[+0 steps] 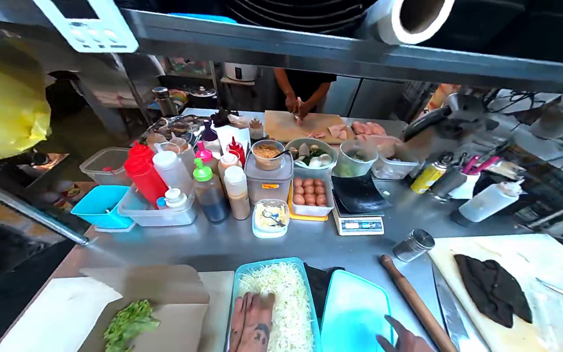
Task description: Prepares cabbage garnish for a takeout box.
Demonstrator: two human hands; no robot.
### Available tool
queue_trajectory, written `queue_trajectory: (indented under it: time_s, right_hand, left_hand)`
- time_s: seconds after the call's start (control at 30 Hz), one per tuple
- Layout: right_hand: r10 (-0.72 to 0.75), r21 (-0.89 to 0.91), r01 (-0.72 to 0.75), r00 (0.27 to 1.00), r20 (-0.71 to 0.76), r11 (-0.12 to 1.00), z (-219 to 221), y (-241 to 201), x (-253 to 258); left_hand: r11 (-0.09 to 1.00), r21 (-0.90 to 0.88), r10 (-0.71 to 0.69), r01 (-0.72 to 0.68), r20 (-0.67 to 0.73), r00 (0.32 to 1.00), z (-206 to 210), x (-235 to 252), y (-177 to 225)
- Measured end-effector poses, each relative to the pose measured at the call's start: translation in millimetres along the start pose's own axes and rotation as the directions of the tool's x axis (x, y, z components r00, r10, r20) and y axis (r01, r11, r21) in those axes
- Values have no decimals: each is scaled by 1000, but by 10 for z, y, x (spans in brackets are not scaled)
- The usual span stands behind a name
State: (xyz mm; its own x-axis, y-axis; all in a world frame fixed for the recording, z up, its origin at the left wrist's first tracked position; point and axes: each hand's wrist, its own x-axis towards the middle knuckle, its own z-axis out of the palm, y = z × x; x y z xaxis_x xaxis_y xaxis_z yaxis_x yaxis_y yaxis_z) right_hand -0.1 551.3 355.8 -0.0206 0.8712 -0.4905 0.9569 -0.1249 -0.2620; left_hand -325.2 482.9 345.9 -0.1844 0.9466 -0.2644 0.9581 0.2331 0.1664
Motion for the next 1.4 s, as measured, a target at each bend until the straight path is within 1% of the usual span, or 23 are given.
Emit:
queue_trajectory:
  time_s: [0.07, 0.1, 0.17, 0.2, 0.23, 0.3, 0.33, 0.37, 0.43, 0.53, 0.6, 0.67, 0.73, 0.8, 0.87, 0.93, 0.97, 1.0, 1.07, 1.13, 1.2, 1.3, 1.4]
  right_hand:
    - [-182, 80, 190, 978, -98, 978, -146, -432, -20]
    - [-304, 123, 325, 939, -164, 938, -165, -666, -29]
    - [-555, 195, 604, 792, -254, 773, -86, -1092, 15]
    - [-655, 222, 694, 720, -228, 685, -42, -1280, 52]
    - [-738, 239, 753, 654, -165, 614, -14, -1446, 91]
    - [-830, 235, 807, 557, 1, 542, 8, -1709, 173]
    - [-842, 229, 814, 537, 54, 534, 33, -1797, 216]
    - [-834, 207, 808, 544, 93, 551, 58, -1859, 258]
    - [-768, 119, 761, 616, 177, 638, 104, -1927, 348]
    - [-647, 36, 661, 720, 251, 750, 133, -1917, 422]
    - [-603, 87, 603, 757, 251, 793, 97, -1898, 411]
    - [-588, 195, 555, 769, 252, 809, 61, -1891, 399]
    - [-596, 304, 521, 760, 259, 797, 48, -1889, 385]
    - [-614, 422, 486, 746, 256, 766, 77, -1851, 341]
    - [-621, 544, 416, 736, 270, 729, 151, -1768, 263]
    - [-623, 633, 352, 734, 271, 690, 234, -1703, 174]
    - [-626, 658, 335, 732, 269, 674, 276, -1688, 139]
    - [-631, 664, 336, 729, 265, 668, 321, -1681, 103]
    - [-627, 595, 386, 731, 269, 705, 392, -1682, 43]
    - [-578, 410, 449, 766, 280, 794, 387, -1702, 4]
    - [-502, 223, 453, 818, 280, 863, 338, -1723, -41]
    - [-410, 47, 414, 868, 279, 909, 281, -1746, -103]
    - [-400, -11, 421, 870, 288, 907, 297, -1778, -117]
  left_hand:
    - [996, -54, -64, 71, 124, 990, -245, 48, -2]
    - [988, -104, -92, 114, 198, 976, -383, 63, -10]
    - [960, -227, -98, 166, 285, 954, -573, 73, -71]
    - [936, -309, -79, 170, 287, 955, -598, 74, -133]
    - [902, -402, -48, 158, 270, 962, -594, 79, -204]
    - [803, -582, 11, 129, 231, 973, -574, 103, -326]
    - [753, -645, 26, 130, 227, 973, -568, 117, -373]
    - [715, -684, 25, 147, 234, 972, -566, 126, -410]
    - [691, -697, -26, 189, 237, 971, -536, 113, -457]
    - [780, -580, -143, 236, 203, 969, -490, -28, -414]
    - [837, -459, -201, 297, 247, 948, -489, -117, -309]
    - [870, -370, -221, 327, 300, 928, -453, -150, -208]
    - [860, -389, -230, 331, 283, 931, -356, -147, -198]
    - [795, -535, -206, 285, 203, 957, -254, -142, -288]
    - [644, -742, -131, 186, 133, 982, -198, -185, -400]
    - [465, -871, 3, 157, 179, 984, -260, -261, -450]
    - [420, -893, 49, 164, 202, 978, -282, -293, -441]
    - [412, -894, 55, 176, 217, 975, -283, -318, -416]
    - [500, -849, -1, 173, 199, 980, -212, -321, -386]
    - [613, -774, -45, 159, 166, 985, -150, -294, -381]
    - [680, -718, -52, 148, 154, 987, -178, -292, -388]
    - [681, -725, -90, 104, 59, 994, -350, -362, -429]
    - [618, -785, -112, 48, -27, 993, -614, -417, -489]
